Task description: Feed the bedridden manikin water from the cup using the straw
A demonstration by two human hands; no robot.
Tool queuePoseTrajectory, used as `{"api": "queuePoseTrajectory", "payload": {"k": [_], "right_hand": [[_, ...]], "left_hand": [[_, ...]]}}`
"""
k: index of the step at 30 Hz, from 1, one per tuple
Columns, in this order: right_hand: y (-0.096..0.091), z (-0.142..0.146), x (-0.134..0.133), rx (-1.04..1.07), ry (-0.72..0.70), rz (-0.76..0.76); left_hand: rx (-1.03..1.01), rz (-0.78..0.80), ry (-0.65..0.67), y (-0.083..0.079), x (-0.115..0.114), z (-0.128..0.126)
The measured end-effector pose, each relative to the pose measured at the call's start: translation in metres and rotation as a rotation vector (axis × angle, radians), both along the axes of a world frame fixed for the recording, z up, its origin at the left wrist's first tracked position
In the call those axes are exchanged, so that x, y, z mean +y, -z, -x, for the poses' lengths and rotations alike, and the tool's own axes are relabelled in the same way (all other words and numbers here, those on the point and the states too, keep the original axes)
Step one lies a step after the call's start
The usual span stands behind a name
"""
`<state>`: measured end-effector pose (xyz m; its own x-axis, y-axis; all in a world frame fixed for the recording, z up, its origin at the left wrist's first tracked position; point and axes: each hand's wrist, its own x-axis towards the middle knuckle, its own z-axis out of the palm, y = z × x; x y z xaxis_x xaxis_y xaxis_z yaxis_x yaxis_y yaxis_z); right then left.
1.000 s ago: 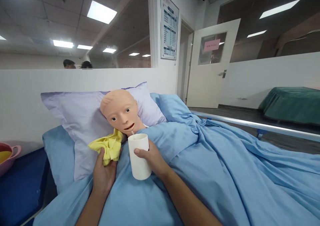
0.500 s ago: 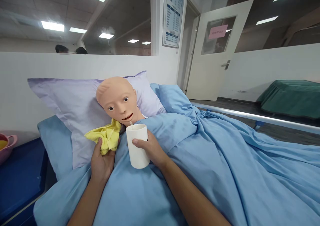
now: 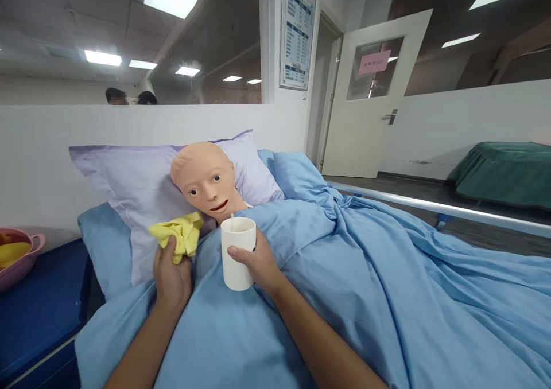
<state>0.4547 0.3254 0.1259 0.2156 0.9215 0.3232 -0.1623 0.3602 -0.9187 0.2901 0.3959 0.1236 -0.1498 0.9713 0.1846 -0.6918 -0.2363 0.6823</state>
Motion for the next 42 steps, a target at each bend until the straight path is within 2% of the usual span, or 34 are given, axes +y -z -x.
{"api": "queuePoseTrajectory", "payload": {"k": [3, 5, 6, 7, 9, 11, 13, 16, 20, 24, 26, 31, 33, 38, 42], "right_hand": [[0.003, 0.002, -0.004, 0.011, 0.091, -0.051], [0.003, 0.003, -0.005, 0.040, 0.164, -0.067], [0.002, 0.004, -0.005, 0.064, 0.205, -0.076], [0.001, 0.004, -0.005, 0.091, 0.241, -0.087], [-0.001, 0.004, -0.005, 0.147, 0.288, -0.120], [-0.003, 0.004, -0.003, 0.185, 0.297, -0.144], [-0.003, 0.003, -0.002, 0.204, 0.289, -0.140], [-0.002, 0.002, -0.001, 0.209, 0.292, -0.107], [-0.002, 0.002, -0.001, 0.208, 0.309, -0.118], [-0.003, 0.002, 0.001, 0.252, 0.288, -0.128], [-0.002, 0.002, 0.002, 0.288, 0.296, -0.135], [0.000, 0.002, 0.004, 0.331, 0.296, -0.144], [0.000, 0.001, 0.004, 0.334, 0.294, -0.131], [-0.001, 0.000, 0.002, 0.321, 0.286, -0.088], [-0.001, -0.001, 0.002, 0.322, 0.285, -0.103]], "left_hand": [[0.203, -0.209, -0.403, -0.020, -0.006, 0.006], [0.410, -0.488, -0.576, -0.036, -0.008, 0.006], [0.528, -0.664, -0.613, -0.043, -0.008, 0.004], [0.645, -0.851, -0.602, -0.051, -0.007, 0.001], [0.855, -1.171, -0.471, -0.064, -0.002, -0.006], [1.000, -1.317, -0.302, -0.075, 0.008, -0.015], [1.086, -1.330, -0.199, -0.083, 0.018, -0.023], [1.171, -1.300, -0.130, -0.087, 0.032, -0.030], [1.207, -1.284, -0.043, -0.082, 0.037, -0.035], [1.105, -1.151, 0.040, -0.070, 0.035, -0.036], [1.114, -1.145, 0.045, -0.061, 0.036, -0.035], [1.230, -1.234, -0.046, -0.040, 0.041, -0.029], [1.193, -1.203, -0.025, -0.034, 0.043, -0.027], [1.024, -0.996, 0.061, -0.022, 0.041, -0.018], [1.011, -1.023, 0.041, -0.022, 0.036, -0.009]]}}
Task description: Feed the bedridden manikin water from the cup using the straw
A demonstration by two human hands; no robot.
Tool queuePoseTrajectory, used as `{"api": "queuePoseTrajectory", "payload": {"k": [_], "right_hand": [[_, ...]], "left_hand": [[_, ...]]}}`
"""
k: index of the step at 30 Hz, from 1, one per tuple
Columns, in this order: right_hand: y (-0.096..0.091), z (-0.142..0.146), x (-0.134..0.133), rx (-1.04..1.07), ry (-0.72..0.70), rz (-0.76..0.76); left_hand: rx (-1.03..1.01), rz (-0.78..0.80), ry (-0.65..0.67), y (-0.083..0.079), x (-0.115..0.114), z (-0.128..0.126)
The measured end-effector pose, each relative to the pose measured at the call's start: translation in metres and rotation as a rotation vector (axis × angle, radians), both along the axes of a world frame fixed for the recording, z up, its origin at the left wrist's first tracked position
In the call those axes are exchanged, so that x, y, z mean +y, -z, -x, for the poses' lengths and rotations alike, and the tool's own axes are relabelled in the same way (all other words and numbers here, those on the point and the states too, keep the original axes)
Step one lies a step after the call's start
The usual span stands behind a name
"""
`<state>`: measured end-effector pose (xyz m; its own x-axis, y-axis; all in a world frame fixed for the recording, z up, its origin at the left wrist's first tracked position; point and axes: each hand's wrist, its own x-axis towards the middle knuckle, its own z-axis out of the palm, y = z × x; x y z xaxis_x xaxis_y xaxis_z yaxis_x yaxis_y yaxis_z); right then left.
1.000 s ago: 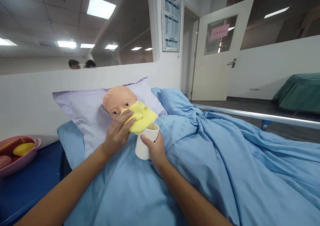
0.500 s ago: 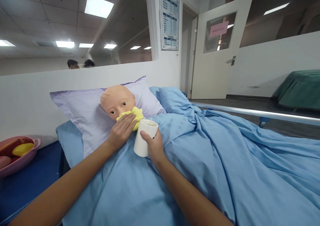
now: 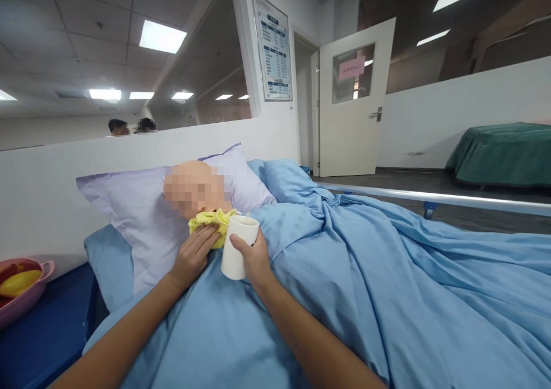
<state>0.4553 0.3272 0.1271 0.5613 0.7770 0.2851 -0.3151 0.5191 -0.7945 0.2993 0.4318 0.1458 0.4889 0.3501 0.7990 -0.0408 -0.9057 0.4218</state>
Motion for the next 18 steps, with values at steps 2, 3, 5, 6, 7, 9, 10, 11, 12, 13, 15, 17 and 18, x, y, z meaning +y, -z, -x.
{"api": "queuePoseTrajectory", "payload": {"k": [2, 3, 5, 6, 7, 9, 10, 11, 12, 13, 15, 17, 18], "right_hand": [[0.001, 0.000, 0.001, -0.008, -0.003, -0.013], [0.002, 0.000, 0.001, -0.010, -0.004, -0.018], [0.004, 0.000, 0.003, -0.016, -0.012, -0.037], [0.005, 0.000, 0.004, -0.019, -0.011, -0.052], [0.006, 0.001, 0.006, -0.022, -0.003, -0.069], [0.008, 0.001, 0.008, -0.025, 0.017, -0.089], [0.009, 0.001, 0.009, -0.021, 0.022, -0.085], [0.009, 0.000, 0.009, -0.013, 0.023, -0.074], [0.009, 0.000, 0.009, -0.004, 0.017, -0.063], [0.009, 0.000, 0.009, 0.004, 0.010, -0.057], [0.008, 0.000, 0.008, 0.018, 0.002, -0.063], [0.007, 0.000, 0.006, 0.032, 0.000, -0.078], [0.006, 0.001, 0.005, 0.042, -0.001, -0.077]], "left_hand": [[0.015, -0.091, 0.009, -0.008, -0.004, 0.000], [0.023, -0.153, 0.005, -0.013, -0.005, -0.002], [0.043, -0.269, -0.012, -0.026, -0.008, -0.012], [0.055, -0.311, -0.018, -0.032, -0.008, -0.019], [0.069, -0.334, -0.021, -0.038, -0.008, -0.026], [0.104, -0.331, -0.023, -0.044, -0.005, -0.039], [0.126, -0.322, -0.030, -0.045, -0.003, -0.044], [0.147, -0.319, -0.044, -0.044, -0.002, -0.048], [0.163, -0.324, -0.066, -0.041, 0.000, -0.049], [0.172, -0.336, -0.094, -0.037, 0.002, -0.049], [0.175, -0.369, -0.148, -0.026, 0.004, -0.044], [0.166, -0.394, -0.177, -0.014, 0.004, -0.038], [0.157, -0.408, -0.186, -0.009, 0.004, -0.035]]}}
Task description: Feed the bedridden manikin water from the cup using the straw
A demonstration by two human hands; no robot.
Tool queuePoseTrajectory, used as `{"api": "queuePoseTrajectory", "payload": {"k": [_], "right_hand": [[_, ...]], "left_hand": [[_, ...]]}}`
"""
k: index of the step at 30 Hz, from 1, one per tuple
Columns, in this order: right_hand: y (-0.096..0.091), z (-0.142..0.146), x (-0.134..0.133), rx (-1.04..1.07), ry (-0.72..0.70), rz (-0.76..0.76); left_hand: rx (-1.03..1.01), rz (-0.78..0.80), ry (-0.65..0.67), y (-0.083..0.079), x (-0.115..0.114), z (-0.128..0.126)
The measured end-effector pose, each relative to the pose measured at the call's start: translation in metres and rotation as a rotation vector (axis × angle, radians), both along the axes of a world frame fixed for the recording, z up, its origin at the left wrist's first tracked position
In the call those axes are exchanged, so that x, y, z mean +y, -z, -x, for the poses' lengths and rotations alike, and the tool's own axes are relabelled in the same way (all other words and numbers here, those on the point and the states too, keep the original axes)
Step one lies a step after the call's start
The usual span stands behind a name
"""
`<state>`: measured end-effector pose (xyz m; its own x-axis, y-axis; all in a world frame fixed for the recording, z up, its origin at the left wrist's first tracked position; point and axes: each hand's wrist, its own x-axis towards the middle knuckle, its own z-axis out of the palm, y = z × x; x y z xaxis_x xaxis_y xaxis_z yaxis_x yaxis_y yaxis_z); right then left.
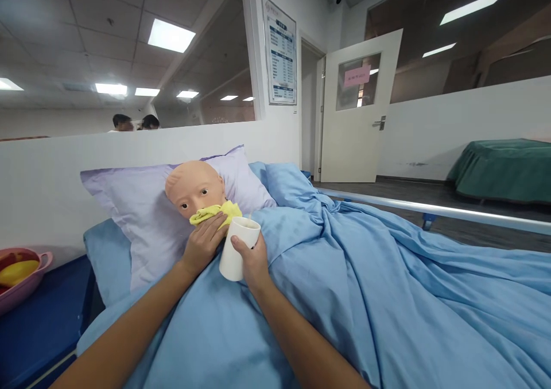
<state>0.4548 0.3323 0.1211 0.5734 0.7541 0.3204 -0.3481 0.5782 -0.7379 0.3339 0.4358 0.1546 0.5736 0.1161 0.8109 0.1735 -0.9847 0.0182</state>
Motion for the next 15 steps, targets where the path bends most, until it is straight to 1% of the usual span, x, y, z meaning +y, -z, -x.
{"api": "queuePoseTrajectory", "payload": {"k": [3, 6, 8, 10, 12, 15], "right_hand": [[-0.002, 0.001, -0.002, 0.024, -0.007, 0.028], [-0.003, 0.002, -0.002, 0.022, -0.006, 0.030], [-0.004, 0.002, -0.003, 0.023, -0.003, 0.027], [-0.005, 0.002, -0.003, 0.020, -0.006, 0.036], [-0.006, 0.002, -0.004, 0.010, -0.007, 0.043], [-0.007, 0.002, -0.004, -0.012, -0.028, 0.006]], "left_hand": [[-0.033, -0.113, -0.033, 0.009, -0.002, 0.007], [-0.055, -0.306, -0.109, 0.012, -0.006, 0.012], [-0.059, -0.391, -0.138, 0.014, -0.009, 0.015], [-0.060, -0.415, -0.131, 0.016, -0.012, 0.020], [-0.065, -0.398, -0.104, 0.018, -0.015, 0.025], [-0.081, -0.363, -0.065, 0.014, -0.022, 0.031]]}}
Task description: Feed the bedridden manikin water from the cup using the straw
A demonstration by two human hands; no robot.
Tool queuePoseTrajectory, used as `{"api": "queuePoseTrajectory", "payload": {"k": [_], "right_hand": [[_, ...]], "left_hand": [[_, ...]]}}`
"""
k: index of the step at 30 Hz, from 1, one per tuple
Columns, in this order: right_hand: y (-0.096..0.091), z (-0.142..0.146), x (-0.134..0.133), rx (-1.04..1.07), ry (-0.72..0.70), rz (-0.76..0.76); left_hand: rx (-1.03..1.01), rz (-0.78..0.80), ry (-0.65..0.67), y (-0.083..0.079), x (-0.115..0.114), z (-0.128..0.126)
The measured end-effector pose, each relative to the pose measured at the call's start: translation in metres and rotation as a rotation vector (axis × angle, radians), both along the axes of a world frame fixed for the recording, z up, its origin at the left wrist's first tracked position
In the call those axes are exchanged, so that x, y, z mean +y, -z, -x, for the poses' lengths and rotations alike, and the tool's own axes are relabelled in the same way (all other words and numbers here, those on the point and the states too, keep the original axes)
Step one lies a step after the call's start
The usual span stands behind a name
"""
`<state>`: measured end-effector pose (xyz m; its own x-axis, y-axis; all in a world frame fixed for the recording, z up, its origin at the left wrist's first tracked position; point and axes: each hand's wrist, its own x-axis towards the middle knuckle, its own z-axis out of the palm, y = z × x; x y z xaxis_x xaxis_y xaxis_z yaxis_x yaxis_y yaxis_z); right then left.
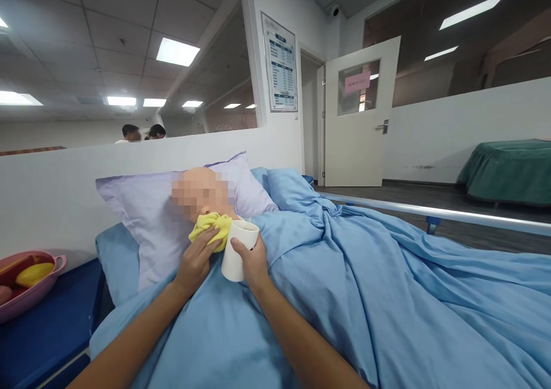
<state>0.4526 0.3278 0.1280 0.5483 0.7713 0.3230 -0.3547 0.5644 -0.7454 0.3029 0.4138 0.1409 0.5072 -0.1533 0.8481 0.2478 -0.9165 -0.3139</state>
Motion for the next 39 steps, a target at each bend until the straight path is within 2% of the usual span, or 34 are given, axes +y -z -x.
{"api": "queuePoseTrajectory", "payload": {"k": [4, 8, 11, 18, 22, 25, 29, 33, 36, 39], "right_hand": [[0.002, 0.001, 0.001, -0.017, -0.003, -0.019], [0.005, 0.000, 0.004, -0.011, 0.040, -0.009], [0.006, 0.000, 0.004, -0.006, 0.047, -0.003], [0.003, 0.000, 0.001, -0.012, 0.035, 0.054], [0.001, 0.000, -0.001, -0.030, 0.023, 0.050], [0.001, 0.000, -0.001, -0.045, -0.001, 0.032], [0.003, 0.000, -0.001, -0.075, -0.025, 0.010], [0.005, 0.000, 0.000, -0.053, -0.005, 0.010], [0.006, 0.000, 0.001, -0.043, 0.030, 0.027], [0.006, -0.001, 0.002, -0.045, 0.021, 0.040]], "left_hand": [[-0.004, 0.005, 0.028, -0.018, -0.005, -0.008], [0.014, -0.022, -0.030, -0.029, 0.004, -0.028], [0.009, -0.040, -0.089, -0.020, 0.011, -0.034], [-0.094, 0.150, -0.060, 0.021, 0.006, -0.018], [-0.125, 0.226, -0.070, 0.030, 0.000, -0.009], [-0.137, 0.223, -0.012, 0.025, -0.009, -0.006], [-0.185, 0.150, 0.054, 0.004, -0.016, -0.015], [-0.119, 0.080, -0.032, -0.015, -0.005, -0.033], [-0.078, 0.073, -0.124, -0.015, 0.004, -0.038], [-0.078, 0.146, -0.135, -0.002, 0.003, -0.035]]}}
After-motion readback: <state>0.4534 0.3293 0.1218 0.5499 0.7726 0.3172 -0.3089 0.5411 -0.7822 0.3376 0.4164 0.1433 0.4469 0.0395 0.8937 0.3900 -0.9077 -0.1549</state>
